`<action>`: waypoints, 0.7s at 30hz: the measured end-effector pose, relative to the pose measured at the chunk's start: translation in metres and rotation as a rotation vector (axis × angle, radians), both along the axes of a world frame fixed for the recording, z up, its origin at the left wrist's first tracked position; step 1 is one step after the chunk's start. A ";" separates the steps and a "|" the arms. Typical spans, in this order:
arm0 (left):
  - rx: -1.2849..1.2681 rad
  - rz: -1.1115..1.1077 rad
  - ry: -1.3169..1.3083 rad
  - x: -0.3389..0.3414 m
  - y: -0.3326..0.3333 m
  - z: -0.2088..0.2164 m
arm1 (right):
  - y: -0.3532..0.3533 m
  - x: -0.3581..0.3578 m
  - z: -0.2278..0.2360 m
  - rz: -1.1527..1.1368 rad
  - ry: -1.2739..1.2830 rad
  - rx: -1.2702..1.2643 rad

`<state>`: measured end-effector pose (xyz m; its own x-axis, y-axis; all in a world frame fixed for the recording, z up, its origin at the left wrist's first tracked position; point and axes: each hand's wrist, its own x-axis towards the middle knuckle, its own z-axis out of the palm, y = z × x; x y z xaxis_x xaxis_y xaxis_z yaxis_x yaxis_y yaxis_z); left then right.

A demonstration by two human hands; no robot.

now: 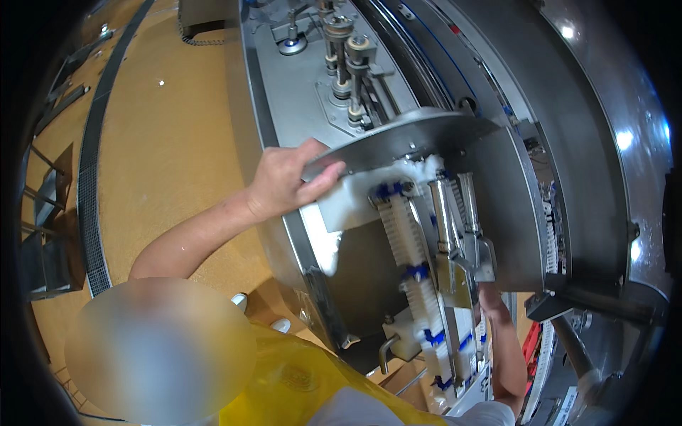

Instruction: The person assembles components of a stainless steel machine, attaching a blue hose to a metal fitting, installing a white brush assembly, and securing parts with a wrench. The person moves around the machine to reach different sections and uses tools to tighten connections.

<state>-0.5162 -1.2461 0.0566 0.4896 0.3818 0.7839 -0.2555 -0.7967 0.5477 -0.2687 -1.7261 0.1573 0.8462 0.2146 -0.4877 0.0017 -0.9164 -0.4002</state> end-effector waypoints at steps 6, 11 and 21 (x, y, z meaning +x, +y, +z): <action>0.047 0.021 -0.047 0.009 0.005 -0.013 | 0.150 0.042 0.019 0.119 0.218 0.355; 0.049 0.059 -0.010 0.004 0.001 -0.006 | 0.213 0.053 0.026 0.165 0.311 0.597; -0.128 0.011 0.064 -0.007 0.004 -0.005 | -0.056 -0.143 0.058 -0.182 -0.542 0.417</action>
<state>-0.5235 -1.2424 0.0516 0.5324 0.4825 0.6955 -0.2086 -0.7215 0.6602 -0.4112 -1.7816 0.2154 0.9868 0.1237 0.1041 0.1610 -0.6913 -0.7044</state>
